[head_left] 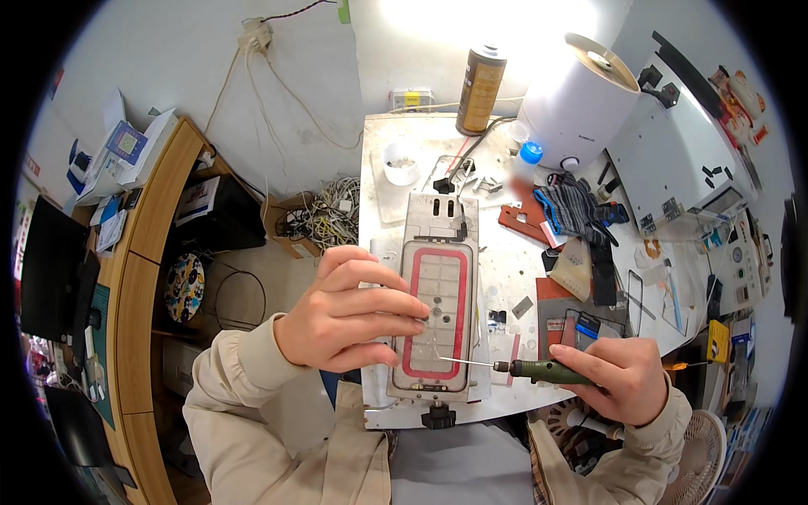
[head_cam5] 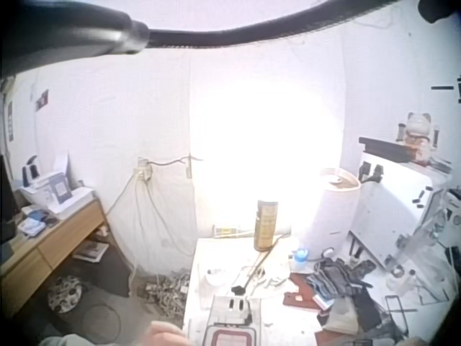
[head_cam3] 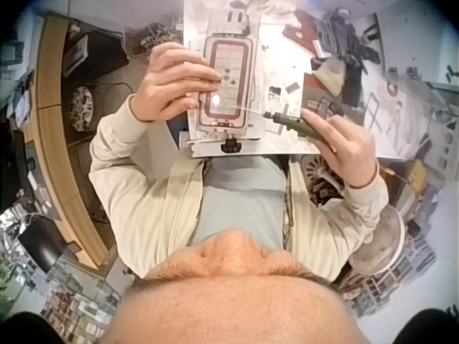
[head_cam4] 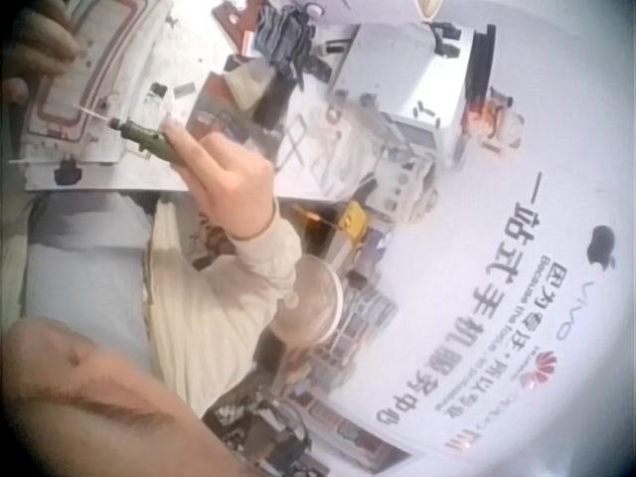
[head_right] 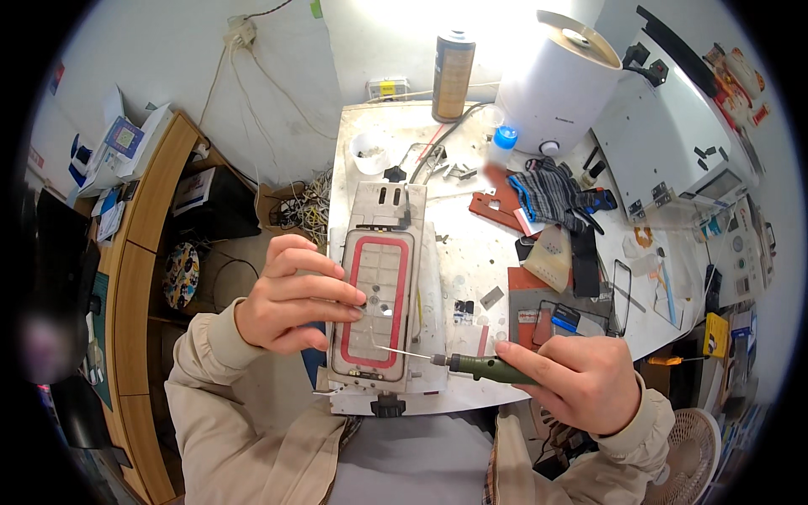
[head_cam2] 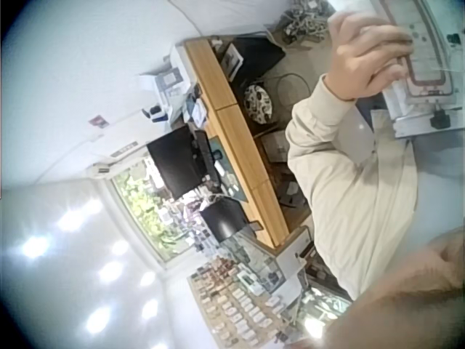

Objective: The person uses a soldering iron to apply solder to multiple contact points on a rectangular electronic component mounted in a metal jig. They repeatedly dip the soldering iron tip into a small container of flux or solder and then apply it to the component's surface, working methodically across the grid of points.

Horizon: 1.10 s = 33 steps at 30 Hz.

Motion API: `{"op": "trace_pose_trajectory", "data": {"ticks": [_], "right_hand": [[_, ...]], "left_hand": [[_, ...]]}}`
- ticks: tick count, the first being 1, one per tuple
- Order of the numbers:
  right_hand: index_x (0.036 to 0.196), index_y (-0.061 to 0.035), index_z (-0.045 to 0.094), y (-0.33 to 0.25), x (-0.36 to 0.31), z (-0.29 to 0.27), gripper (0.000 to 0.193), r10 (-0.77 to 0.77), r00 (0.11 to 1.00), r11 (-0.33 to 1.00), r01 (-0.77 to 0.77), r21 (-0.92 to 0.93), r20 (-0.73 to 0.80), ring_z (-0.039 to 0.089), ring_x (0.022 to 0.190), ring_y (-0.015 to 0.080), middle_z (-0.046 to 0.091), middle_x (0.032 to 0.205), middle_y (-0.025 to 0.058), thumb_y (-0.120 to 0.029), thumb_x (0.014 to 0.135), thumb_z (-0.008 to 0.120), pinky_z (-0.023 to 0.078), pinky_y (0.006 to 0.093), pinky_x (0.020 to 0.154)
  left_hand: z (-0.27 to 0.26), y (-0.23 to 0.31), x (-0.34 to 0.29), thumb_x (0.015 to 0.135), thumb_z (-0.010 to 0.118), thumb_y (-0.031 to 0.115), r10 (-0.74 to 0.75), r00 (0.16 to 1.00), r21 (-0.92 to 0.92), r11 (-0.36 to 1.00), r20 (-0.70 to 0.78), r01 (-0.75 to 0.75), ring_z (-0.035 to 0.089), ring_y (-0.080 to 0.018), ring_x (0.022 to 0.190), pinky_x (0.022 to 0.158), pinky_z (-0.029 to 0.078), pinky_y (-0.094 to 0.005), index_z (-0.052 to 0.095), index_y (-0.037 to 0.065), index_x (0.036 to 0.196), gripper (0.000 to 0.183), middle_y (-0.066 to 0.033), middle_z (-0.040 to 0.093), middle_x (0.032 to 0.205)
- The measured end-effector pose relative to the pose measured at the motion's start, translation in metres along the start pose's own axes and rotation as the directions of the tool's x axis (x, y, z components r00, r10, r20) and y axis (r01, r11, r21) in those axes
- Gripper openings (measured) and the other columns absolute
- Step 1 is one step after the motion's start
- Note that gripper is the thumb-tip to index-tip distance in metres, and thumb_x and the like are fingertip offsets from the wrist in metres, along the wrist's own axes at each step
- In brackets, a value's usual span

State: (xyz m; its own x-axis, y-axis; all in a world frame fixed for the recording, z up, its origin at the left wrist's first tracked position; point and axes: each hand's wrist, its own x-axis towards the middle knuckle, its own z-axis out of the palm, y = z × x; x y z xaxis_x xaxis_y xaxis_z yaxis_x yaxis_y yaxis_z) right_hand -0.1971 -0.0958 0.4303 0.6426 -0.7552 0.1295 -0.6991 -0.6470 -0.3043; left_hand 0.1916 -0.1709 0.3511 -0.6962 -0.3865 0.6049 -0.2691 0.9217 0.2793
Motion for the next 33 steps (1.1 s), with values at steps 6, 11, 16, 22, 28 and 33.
{"op": "trace_pose_trajectory", "data": {"ticks": [6,11,16,22,28,33], "right_hand": [[0.130,-0.0153,0.078,0.001,-0.010,0.003,0.055,-0.011,1.000,1.000,0.011,0.023,0.007,0.062,0.060,0.0192,0.064,0.075,0.0008,-0.017,0.076,0.087,0.047,0.0356,0.051],[0.130,-0.0147,0.078,0.000,-0.016,0.007,0.056,-0.002,1.000,1.000,0.002,0.017,-0.007,0.061,0.059,0.0194,0.063,0.075,0.0008,-0.016,0.075,0.088,0.046,0.0356,0.051],[0.130,-0.0140,0.078,-0.003,-0.020,0.008,0.056,0.010,1.000,1.000,-0.010,0.025,-0.018,0.060,0.058,0.0198,0.062,0.073,0.0012,-0.017,0.075,0.089,0.044,0.0351,0.049],[0.131,-0.0110,0.076,-0.005,-0.023,0.008,0.057,0.038,0.996,0.999,-0.037,0.011,-0.076,0.060,0.057,0.0205,0.063,0.073,0.0028,-0.015,0.076,0.089,0.045,0.0351,0.049],[0.134,-0.0097,0.075,-0.010,-0.016,0.002,0.060,0.014,0.996,0.999,-0.011,0.030,-0.088,0.062,0.059,0.0210,0.065,0.076,0.0042,-0.014,0.076,0.089,0.046,0.0349,0.050],[0.136,-0.0083,0.073,-0.016,-0.013,0.003,0.061,0.004,0.998,0.989,0.007,0.146,-0.069,0.062,0.059,0.0213,0.066,0.077,0.0040,-0.015,0.078,0.089,0.048,0.0347,0.052]], "left_hand": [[-0.002,0.001,0.001,0.099,0.068,0.050,0.000,1.000,0.004,1.000,0.014,0.000,0.061,-0.0223,0.117,0.105,0.039,-0.0446,0.082,0.012,0.105,0.040,0.0027,0.076,0.125],[-0.002,0.002,0.000,0.099,0.068,0.050,-0.005,1.000,0.013,1.000,0.026,0.004,0.061,-0.0225,0.117,0.105,0.040,-0.0446,0.082,0.012,0.104,0.041,0.0021,0.076,0.125],[-0.001,0.001,-0.001,0.108,0.055,0.056,-0.005,1.000,0.036,0.999,0.022,0.004,0.061,-0.0233,0.113,0.101,0.041,-0.0440,0.084,0.014,0.105,0.052,0.0011,0.078,0.124],[-0.004,0.008,0.009,0.105,0.060,0.055,-0.024,1.000,0.042,0.999,-0.014,0.024,0.062,-0.0241,0.111,0.100,0.043,-0.0452,0.082,0.013,0.104,0.048,-0.0011,0.077,0.117],[0.005,0.055,0.042,0.087,0.085,0.036,-0.016,0.994,0.026,0.999,-0.110,0.019,0.067,-0.0216,0.100,0.087,0.049,-0.0377,0.079,0.011,0.111,0.036,-0.0001,0.076,0.108],[0.005,0.057,0.037,0.082,0.083,0.011,0.063,0.992,0.110,0.993,-0.108,-0.051,0.069,-0.0177,0.086,0.079,0.052,-0.0314,0.078,0.007,0.106,0.026,-0.0012,0.074,0.100]]}}
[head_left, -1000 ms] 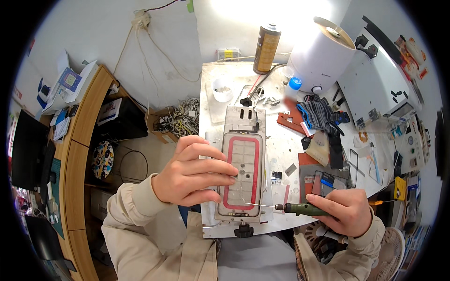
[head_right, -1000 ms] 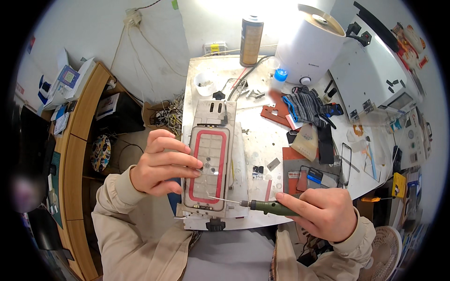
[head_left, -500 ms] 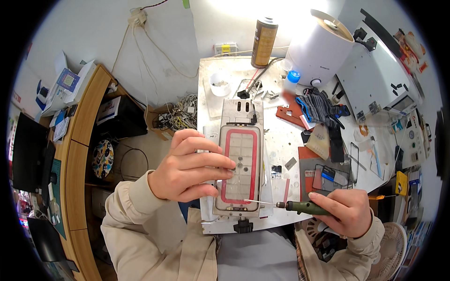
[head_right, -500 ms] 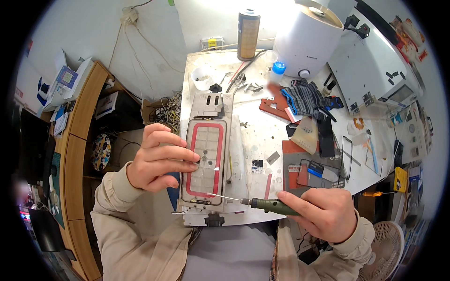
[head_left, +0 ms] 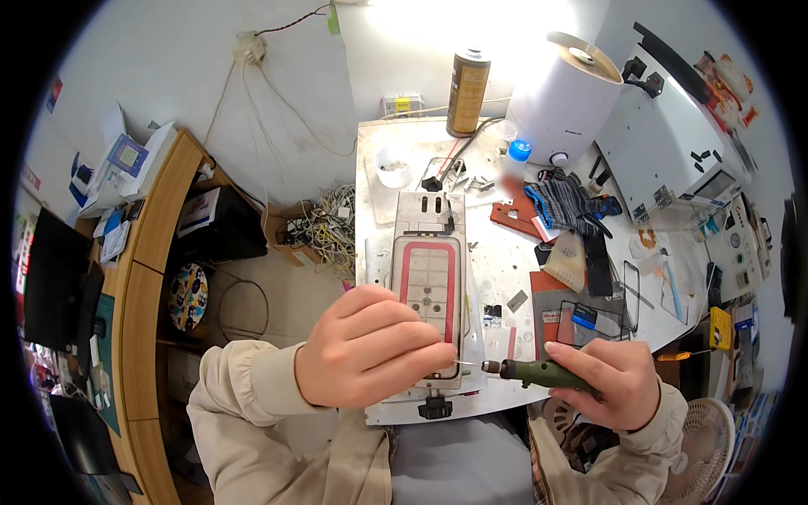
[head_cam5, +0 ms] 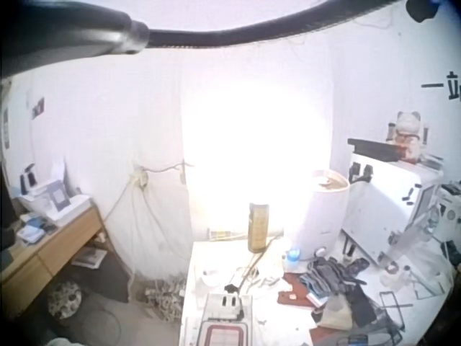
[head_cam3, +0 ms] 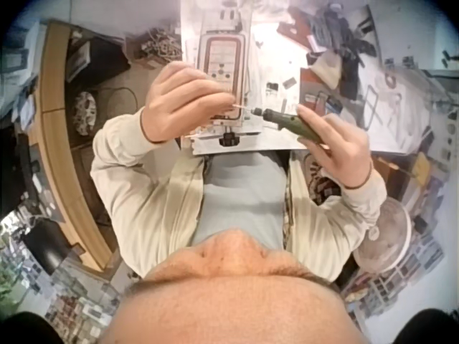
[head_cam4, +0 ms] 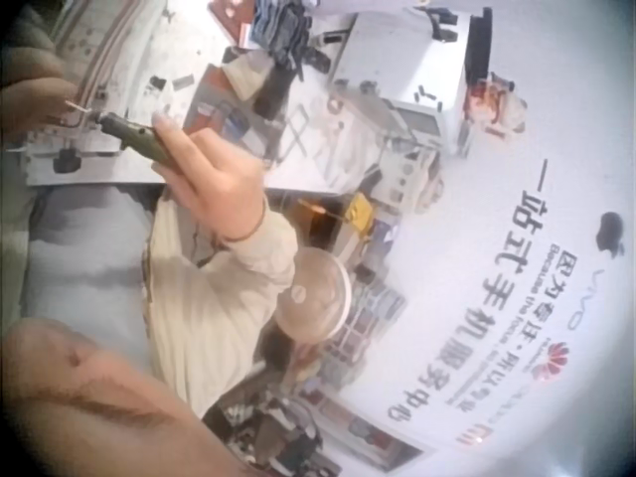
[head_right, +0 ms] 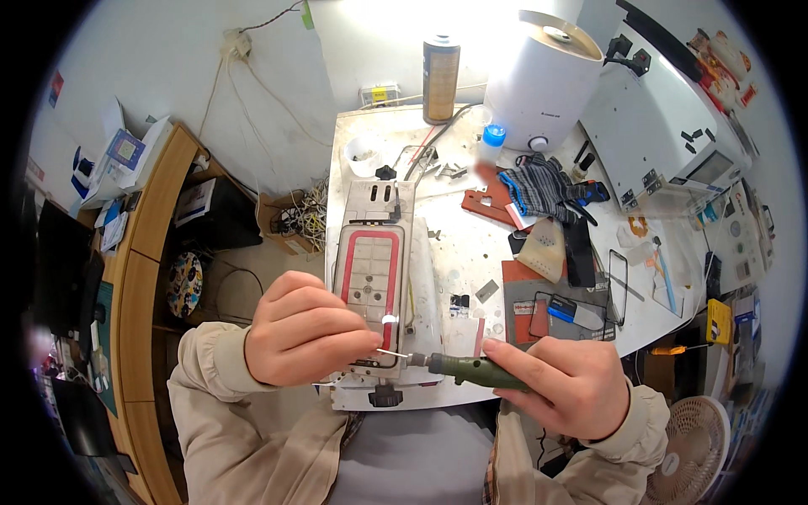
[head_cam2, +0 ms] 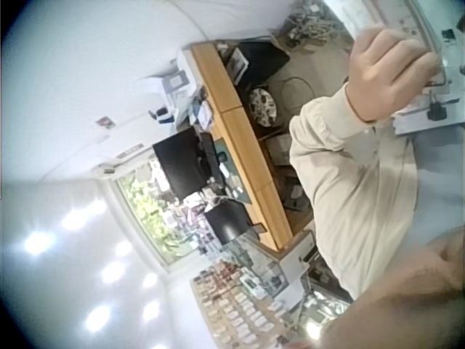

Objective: The person uses a soldering iron to apply solder to multiple contact points on a rectangular electronic component mounted in a metal jig. They repeatedly dip the soldering iron tip into a small container of flux or solder and then apply it to the component's surface, working methodically across the grid of points.

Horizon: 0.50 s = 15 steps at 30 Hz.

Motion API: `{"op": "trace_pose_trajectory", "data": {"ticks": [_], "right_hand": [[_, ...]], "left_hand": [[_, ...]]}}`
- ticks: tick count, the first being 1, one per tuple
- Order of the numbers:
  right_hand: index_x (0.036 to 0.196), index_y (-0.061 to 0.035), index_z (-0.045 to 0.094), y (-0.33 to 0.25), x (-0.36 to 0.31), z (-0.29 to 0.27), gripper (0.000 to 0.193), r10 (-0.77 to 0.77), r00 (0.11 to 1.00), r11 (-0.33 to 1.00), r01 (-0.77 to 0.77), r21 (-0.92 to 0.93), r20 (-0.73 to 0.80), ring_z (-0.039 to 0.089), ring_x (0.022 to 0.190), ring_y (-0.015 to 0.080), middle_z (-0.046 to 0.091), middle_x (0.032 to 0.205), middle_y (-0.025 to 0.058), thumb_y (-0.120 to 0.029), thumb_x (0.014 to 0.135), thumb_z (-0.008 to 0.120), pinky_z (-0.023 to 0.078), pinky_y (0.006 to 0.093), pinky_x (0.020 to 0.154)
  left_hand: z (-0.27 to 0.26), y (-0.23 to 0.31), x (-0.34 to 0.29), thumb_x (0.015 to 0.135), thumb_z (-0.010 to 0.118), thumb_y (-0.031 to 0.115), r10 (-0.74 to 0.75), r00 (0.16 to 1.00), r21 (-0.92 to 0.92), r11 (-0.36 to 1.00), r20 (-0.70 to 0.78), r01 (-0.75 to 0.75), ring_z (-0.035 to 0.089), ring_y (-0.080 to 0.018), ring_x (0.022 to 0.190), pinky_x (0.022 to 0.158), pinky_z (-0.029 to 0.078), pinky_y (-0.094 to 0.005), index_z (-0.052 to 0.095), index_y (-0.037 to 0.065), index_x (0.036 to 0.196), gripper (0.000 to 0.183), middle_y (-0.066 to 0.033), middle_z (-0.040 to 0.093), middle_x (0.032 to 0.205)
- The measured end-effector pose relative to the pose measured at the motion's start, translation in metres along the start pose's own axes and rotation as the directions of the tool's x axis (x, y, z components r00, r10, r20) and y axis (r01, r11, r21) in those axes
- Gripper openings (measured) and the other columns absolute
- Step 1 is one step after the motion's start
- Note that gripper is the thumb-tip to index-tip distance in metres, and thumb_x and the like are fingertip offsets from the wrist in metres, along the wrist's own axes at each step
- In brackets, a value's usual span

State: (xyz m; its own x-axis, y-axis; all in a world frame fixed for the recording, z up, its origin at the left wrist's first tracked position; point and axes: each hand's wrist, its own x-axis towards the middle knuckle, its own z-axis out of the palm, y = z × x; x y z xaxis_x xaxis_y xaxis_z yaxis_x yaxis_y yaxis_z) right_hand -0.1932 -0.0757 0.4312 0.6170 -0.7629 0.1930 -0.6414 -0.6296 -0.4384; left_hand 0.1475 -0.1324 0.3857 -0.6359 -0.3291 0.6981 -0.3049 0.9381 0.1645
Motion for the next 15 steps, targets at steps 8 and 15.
{"op": "trace_pose_trajectory", "data": {"ticks": [8,15], "right_hand": [[0.144,-0.0051,0.066,0.000,0.002,-0.009,0.060,0.028,0.973,0.935,-0.107,0.337,0.231,0.067,0.066,0.0225,0.072,0.087,0.0067,-0.017,0.088,0.085,0.053,0.0340,0.060],[0.141,0.0015,0.065,0.018,-0.016,-0.031,0.055,0.375,0.919,0.844,-0.392,0.367,0.120,0.075,0.082,0.0162,0.079,0.107,0.0152,-0.008,0.089,0.077,0.059,0.0301,0.076]], "left_hand": [[-0.006,0.010,-0.012,0.080,0.083,0.004,-0.093,0.986,-0.184,0.981,-0.140,0.066,0.065,-0.0179,0.074,0.070,0.049,-0.0315,0.082,0.009,0.099,0.020,-0.0009,0.078,0.091],[-0.039,-0.047,-0.012,0.091,0.072,-0.006,-0.404,0.865,-0.012,0.908,-0.299,0.420,0.067,-0.0246,0.079,0.070,0.052,-0.0346,0.073,-0.001,0.093,0.006,-0.0103,0.071,0.088]]}}
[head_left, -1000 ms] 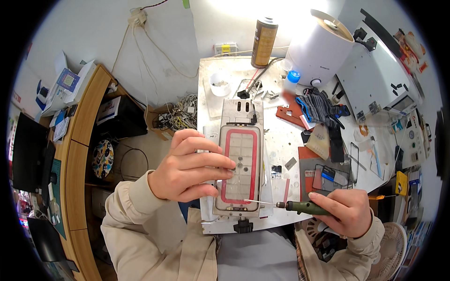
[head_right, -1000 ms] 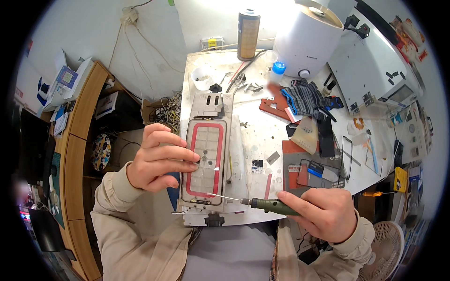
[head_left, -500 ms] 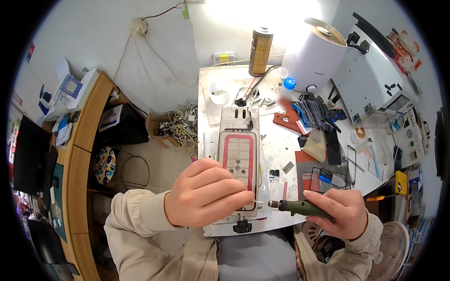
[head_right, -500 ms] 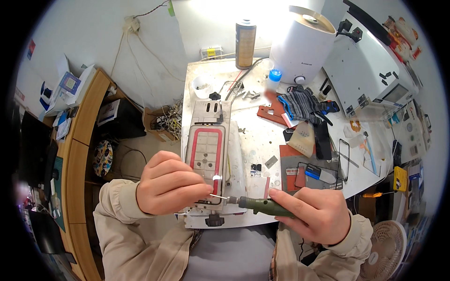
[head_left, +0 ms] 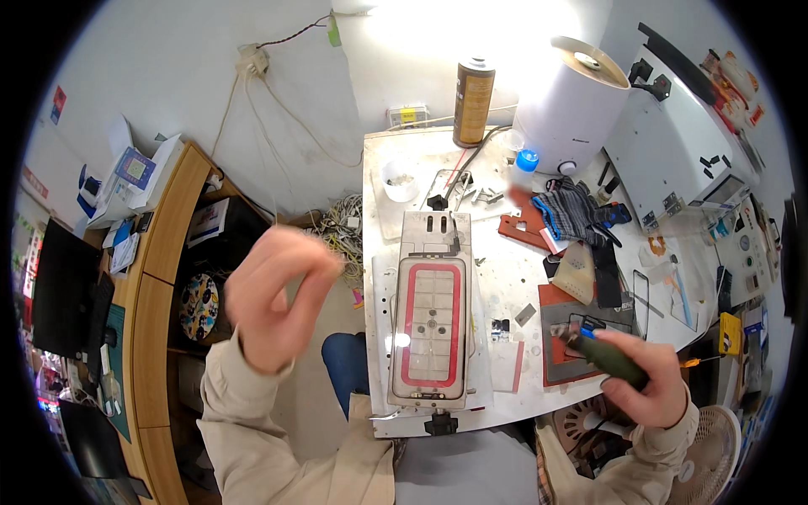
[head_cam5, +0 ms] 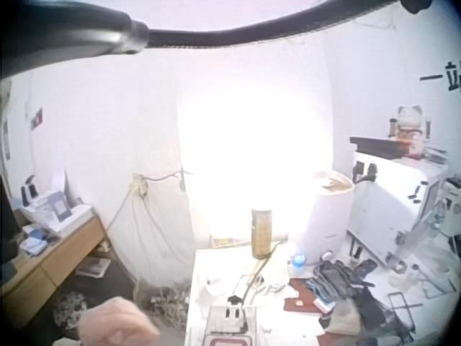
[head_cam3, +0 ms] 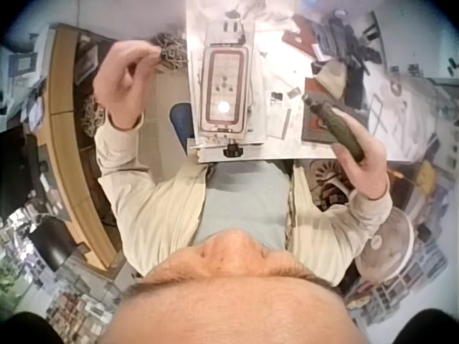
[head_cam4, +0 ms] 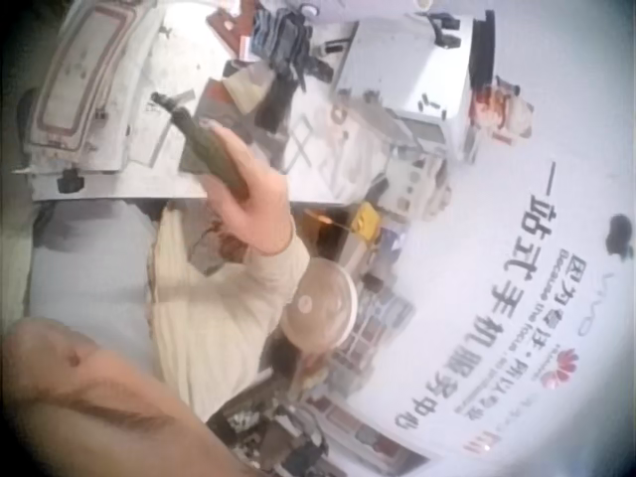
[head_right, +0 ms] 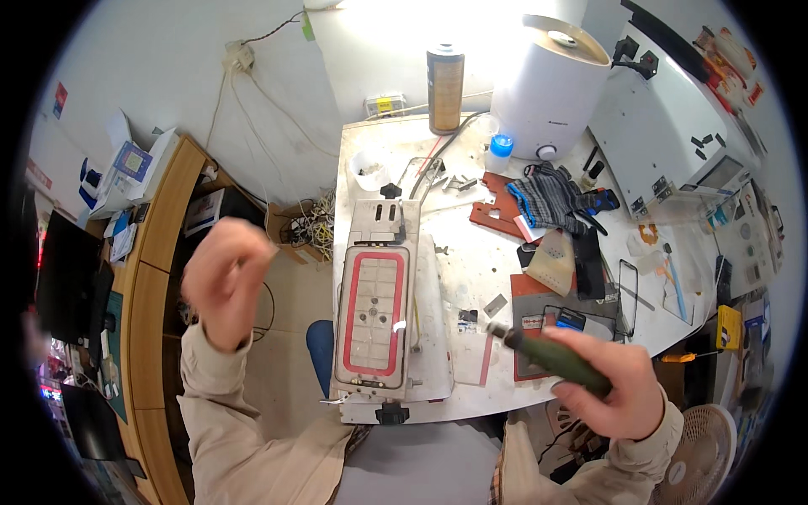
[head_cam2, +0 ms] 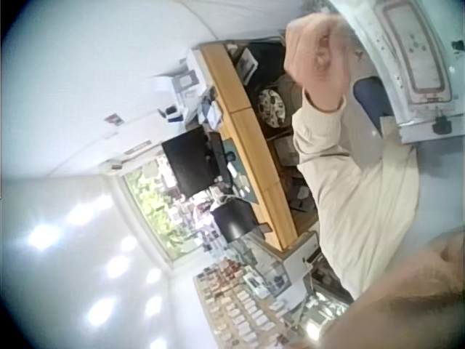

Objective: The person uses a soldering iron to apply solder to multiple contact points on a rectangular electronic component mounted in a metal jig. They repeatedly dip the soldering iron tip into a small container of flux or solder and then apply it to the component's surface, working methodically across the grid of points.

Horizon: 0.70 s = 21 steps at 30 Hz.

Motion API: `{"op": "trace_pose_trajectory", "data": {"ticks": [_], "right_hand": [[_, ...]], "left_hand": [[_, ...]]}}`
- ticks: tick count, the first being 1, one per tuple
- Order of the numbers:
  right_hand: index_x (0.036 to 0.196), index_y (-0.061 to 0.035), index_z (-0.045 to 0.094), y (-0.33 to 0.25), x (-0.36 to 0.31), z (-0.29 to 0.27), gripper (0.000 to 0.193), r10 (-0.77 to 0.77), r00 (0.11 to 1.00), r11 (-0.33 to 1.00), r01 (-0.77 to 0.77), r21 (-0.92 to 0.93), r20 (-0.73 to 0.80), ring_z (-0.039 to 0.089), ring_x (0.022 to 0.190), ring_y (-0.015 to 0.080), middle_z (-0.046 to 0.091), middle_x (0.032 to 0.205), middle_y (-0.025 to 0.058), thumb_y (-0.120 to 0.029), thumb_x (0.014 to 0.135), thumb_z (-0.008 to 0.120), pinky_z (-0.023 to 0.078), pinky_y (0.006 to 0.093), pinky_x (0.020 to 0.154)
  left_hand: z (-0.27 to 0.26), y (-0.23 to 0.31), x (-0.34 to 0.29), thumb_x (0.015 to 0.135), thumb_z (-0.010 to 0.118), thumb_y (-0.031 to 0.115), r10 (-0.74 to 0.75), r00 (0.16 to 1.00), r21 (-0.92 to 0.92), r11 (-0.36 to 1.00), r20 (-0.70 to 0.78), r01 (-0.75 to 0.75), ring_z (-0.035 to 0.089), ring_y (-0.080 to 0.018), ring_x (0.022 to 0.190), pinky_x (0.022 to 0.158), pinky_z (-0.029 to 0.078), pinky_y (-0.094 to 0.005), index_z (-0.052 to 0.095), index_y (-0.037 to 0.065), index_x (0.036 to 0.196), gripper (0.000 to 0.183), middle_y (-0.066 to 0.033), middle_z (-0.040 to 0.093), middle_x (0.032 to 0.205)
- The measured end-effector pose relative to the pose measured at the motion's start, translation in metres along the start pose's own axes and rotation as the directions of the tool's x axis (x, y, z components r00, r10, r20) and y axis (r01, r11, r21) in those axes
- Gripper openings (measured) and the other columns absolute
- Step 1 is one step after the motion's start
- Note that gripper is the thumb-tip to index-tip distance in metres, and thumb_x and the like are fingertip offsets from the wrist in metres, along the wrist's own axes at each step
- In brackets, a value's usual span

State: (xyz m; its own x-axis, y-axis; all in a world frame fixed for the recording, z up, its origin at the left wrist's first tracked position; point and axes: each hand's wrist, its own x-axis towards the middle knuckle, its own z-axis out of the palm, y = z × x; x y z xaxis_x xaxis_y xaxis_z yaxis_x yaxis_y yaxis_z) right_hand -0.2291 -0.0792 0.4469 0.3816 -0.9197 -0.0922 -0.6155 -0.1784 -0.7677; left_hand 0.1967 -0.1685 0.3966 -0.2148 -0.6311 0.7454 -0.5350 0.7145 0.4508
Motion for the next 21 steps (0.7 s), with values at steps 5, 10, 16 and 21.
{"op": "trace_pose_trajectory", "data": {"ticks": [5,10,16,21], "right_hand": [[0.140,0.0011,0.066,0.006,0.010,0.005,0.058,-0.157,0.986,0.982,0.161,-0.102,0.047,0.077,0.083,0.0235,0.078,0.108,0.0172,-0.009,0.086,0.082,0.058,0.0309,0.075],[0.138,0.0007,0.067,0.014,0.005,0.008,0.059,-0.121,0.992,0.982,0.113,-0.154,-0.042,0.077,0.083,0.0282,0.078,0.108,0.0182,-0.012,0.084,0.085,0.059,0.0322,0.074],[0.137,0.0006,0.068,0.020,0.000,0.006,0.059,-0.101,0.993,0.978,0.089,-0.187,-0.060,0.077,0.083,0.0301,0.078,0.109,0.0189,-0.012,0.082,0.086,0.059,0.0331,0.074],[0.137,0.0004,0.068,0.019,0.003,0.010,0.059,-0.122,0.990,0.979,0.109,-0.171,-0.066,0.077,0.083,0.0298,0.078,0.109,0.0190,-0.012,0.083,0.086,0.059,0.0329,0.074]], "left_hand": [[0.074,-0.108,0.028,0.095,0.075,0.005,-0.106,0.982,0.193,0.978,0.155,0.075,0.066,-0.0304,0.089,0.080,0.054,-0.0372,0.077,0.000,0.100,0.007,-0.0087,0.072,0.093],[0.129,-0.186,0.047,0.094,0.072,0.004,0.012,0.986,0.177,0.983,0.164,-0.042,0.067,-0.0300,0.095,0.084,0.054,-0.0398,0.079,0.002,0.107,0.015,-0.0100,0.073,0.096],[0.145,-0.205,0.043,0.090,0.066,-0.002,-0.011,0.974,0.260,0.964,0.227,-0.050,0.070,-0.0286,0.103,0.088,0.053,-0.0415,0.079,0.005,0.115,0.029,-0.0098,0.079,0.104],[0.142,-0.198,0.045,0.095,0.066,0.002,-0.026,0.968,0.342,0.938,0.251,-0.064,0.071,-0.0270,0.101,0.090,0.051,-0.0405,0.079,0.008,0.118,0.026,-0.0083,0.080,0.107]]}}
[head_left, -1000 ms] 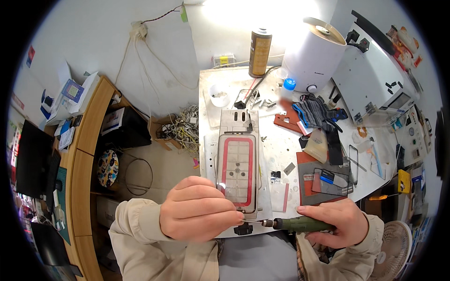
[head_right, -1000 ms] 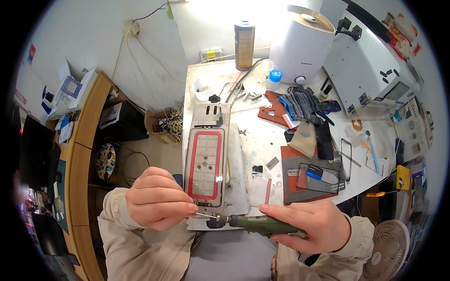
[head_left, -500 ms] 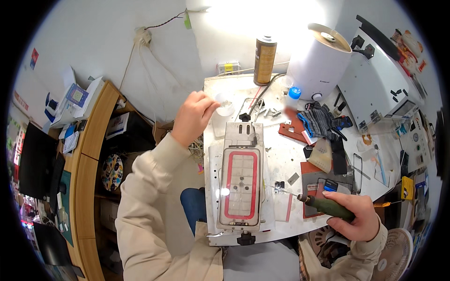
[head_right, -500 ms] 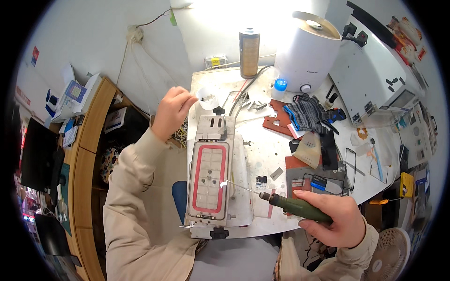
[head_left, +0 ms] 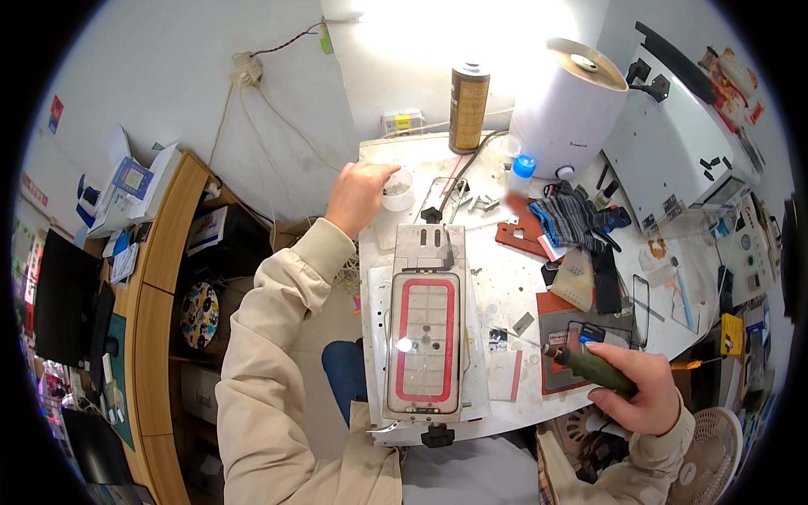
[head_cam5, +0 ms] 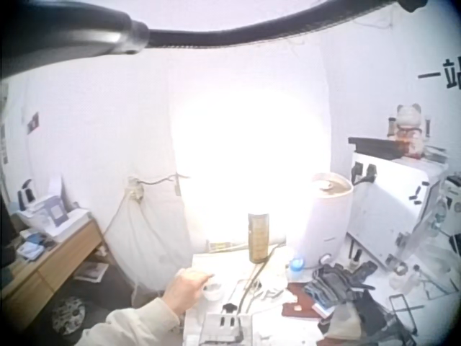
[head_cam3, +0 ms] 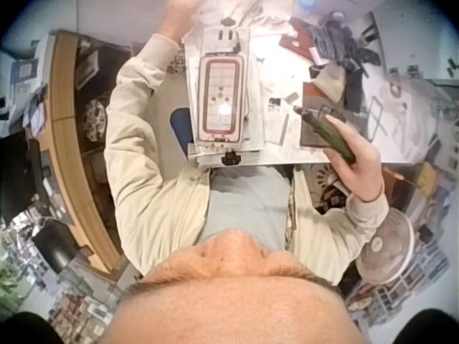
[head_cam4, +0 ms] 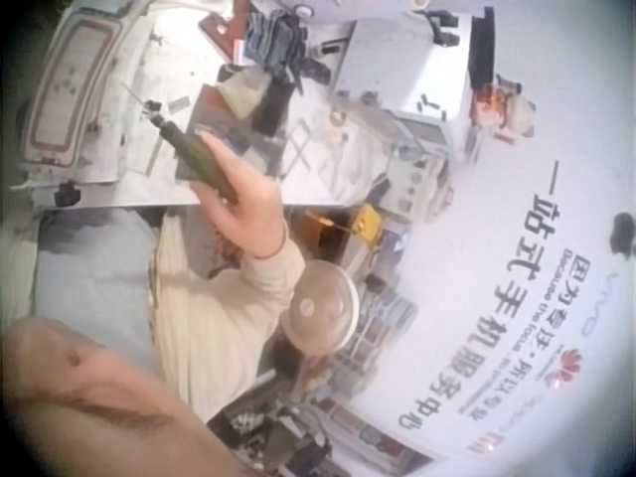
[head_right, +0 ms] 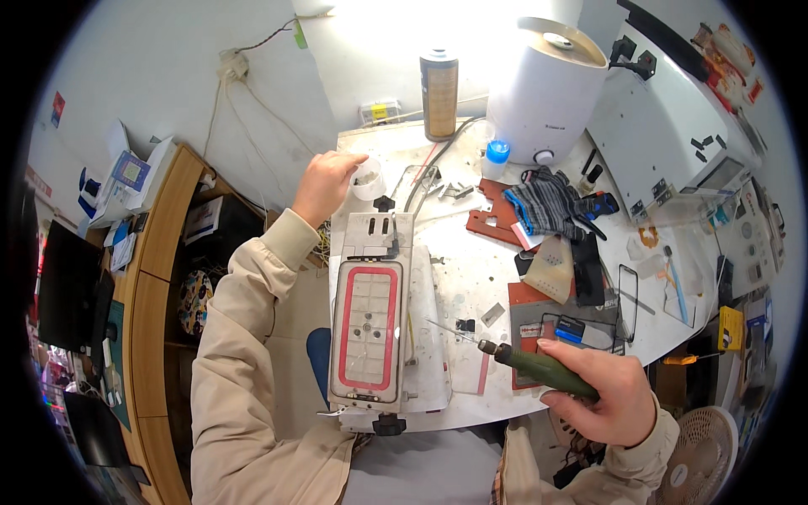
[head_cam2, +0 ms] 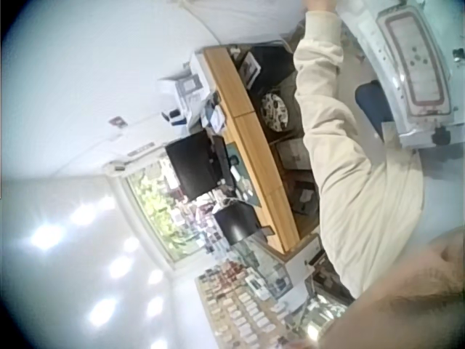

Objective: The person uses a soldering iron to apply solder to multiple contact points on a rectangular electronic component mounted in a metal jig. They repeatedly dip the soldering iron tip into a small container of flux or solder and then apply it to the component's surface, working methodically across the grid of points.

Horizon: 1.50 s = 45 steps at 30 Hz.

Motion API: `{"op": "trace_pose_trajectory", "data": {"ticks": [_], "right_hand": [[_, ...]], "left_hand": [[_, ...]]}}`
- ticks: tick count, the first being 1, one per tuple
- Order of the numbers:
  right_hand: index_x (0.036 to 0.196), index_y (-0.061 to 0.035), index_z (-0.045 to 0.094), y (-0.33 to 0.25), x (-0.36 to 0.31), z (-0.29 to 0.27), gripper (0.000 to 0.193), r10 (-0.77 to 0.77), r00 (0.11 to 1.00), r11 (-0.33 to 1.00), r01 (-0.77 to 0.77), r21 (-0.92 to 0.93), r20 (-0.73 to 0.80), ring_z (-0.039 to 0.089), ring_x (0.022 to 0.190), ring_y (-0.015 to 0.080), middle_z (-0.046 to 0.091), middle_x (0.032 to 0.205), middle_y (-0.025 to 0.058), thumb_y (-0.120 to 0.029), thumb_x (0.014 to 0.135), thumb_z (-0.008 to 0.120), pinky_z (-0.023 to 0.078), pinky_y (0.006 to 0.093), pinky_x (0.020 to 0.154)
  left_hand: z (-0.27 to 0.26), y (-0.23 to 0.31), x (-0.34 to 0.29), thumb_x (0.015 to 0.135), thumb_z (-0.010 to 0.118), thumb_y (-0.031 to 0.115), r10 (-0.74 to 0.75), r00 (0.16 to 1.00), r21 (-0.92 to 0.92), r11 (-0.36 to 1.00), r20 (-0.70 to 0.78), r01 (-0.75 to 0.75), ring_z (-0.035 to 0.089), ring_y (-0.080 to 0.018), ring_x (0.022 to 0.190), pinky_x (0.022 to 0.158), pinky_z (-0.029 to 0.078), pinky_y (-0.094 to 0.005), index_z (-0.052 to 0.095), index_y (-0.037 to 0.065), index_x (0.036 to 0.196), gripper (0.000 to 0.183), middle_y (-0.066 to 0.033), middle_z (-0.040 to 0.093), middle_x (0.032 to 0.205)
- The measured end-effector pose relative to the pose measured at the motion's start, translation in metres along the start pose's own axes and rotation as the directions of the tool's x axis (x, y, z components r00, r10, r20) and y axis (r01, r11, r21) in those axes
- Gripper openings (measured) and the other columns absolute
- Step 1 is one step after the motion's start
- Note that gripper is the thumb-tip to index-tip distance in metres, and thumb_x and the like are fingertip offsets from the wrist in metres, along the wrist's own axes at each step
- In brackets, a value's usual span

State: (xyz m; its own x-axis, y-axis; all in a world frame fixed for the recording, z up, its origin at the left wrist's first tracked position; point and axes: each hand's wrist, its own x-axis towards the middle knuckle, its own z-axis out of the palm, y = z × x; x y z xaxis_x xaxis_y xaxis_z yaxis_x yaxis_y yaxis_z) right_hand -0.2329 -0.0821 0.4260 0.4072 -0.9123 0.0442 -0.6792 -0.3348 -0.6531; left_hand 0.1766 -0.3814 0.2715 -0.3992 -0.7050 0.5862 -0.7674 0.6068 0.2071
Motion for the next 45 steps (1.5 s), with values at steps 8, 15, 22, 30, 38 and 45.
{"op": "trace_pose_trajectory", "data": {"ticks": [8,15,22,30,38,45], "right_hand": [[0.138,-0.0020,0.069,-0.005,-0.005,0.002,0.060,-0.059,0.998,0.997,0.059,-0.040,-0.018,0.072,0.071,0.0258,0.076,0.095,0.0142,-0.012,0.082,0.087,0.055,0.0326,0.064],[0.139,-0.0067,0.070,-0.018,-0.007,0.003,0.062,-0.087,0.995,0.989,0.092,-0.117,0.042,0.058,0.055,0.0207,0.062,0.074,0.0058,-0.016,0.081,0.089,0.045,0.0339,0.052],[0.135,-0.0112,0.074,-0.027,0.000,0.014,0.058,-0.165,0.983,0.948,0.180,-0.261,0.078,0.060,0.057,0.0224,0.063,0.074,0.0044,-0.015,0.079,0.089,0.046,0.0357,0.051],[0.132,-0.0121,0.076,-0.032,0.002,0.020,0.054,-0.197,0.977,0.922,0.212,-0.325,0.081,0.061,0.057,0.0219,0.063,0.074,0.0034,-0.016,0.080,0.087,0.046,0.0359,0.051],[0.132,-0.0136,0.076,-0.031,-0.001,0.024,0.054,-0.197,0.976,0.924,0.215,-0.315,0.087,0.060,0.057,0.0210,0.062,0.072,0.0027,-0.017,0.080,0.087,0.046,0.0356,0.051],[0.133,-0.0123,0.075,-0.030,-0.004,0.025,0.054,-0.196,0.976,0.917,0.216,-0.335,0.092,0.061,0.058,0.0208,0.063,0.074,0.0031,-0.016,0.080,0.087,0.046,0.0354,0.051]], "left_hand": [[0.001,0.003,-0.001,0.096,0.068,0.004,-0.013,1.000,-0.024,1.000,0.008,0.013,0.070,-0.0250,0.100,0.092,0.049,-0.0407,0.081,0.010,0.111,0.021,-0.0067,0.080,0.107],[-0.002,-0.006,-0.004,0.091,0.073,0.000,0.039,0.995,-0.051,0.998,-0.091,-0.044,0.069,-0.0272,0.097,0.088,0.053,-0.0393,0.081,0.007,0.101,0.014,-0.0069,0.079,0.106],[-0.084,0.082,-0.034,0.096,0.070,0.001,-0.173,0.980,-0.534,0.840,-0.098,0.094,0.070,-0.0285,0.107,0.093,0.055,-0.0395,0.080,0.008,0.112,0.020,-0.0065,0.078,0.112],[-0.154,0.142,-0.115,0.111,0.049,0.054,0.444,0.896,-0.520,0.773,0.032,-0.364,0.062,-0.0251,0.114,0.099,0.046,-0.0447,0.083,0.013,0.110,0.053,-0.0028,0.077,0.125],[-0.153,0.144,-0.122,0.110,0.048,0.059,0.436,0.899,-0.494,0.792,0.044,-0.359,0.061,-0.0244,0.116,0.103,0.042,-0.0445,0.083,0.015,0.108,0.056,0.0008,0.077,0.125],[-0.157,0.145,-0.118,0.106,0.057,0.055,0.451,0.892,-0.479,0.791,0.035,-0.381,0.062,-0.0240,0.116,0.103,0.041,-0.0440,0.078,0.011,0.119,0.051,-0.0004,0.077,0.119]]}}
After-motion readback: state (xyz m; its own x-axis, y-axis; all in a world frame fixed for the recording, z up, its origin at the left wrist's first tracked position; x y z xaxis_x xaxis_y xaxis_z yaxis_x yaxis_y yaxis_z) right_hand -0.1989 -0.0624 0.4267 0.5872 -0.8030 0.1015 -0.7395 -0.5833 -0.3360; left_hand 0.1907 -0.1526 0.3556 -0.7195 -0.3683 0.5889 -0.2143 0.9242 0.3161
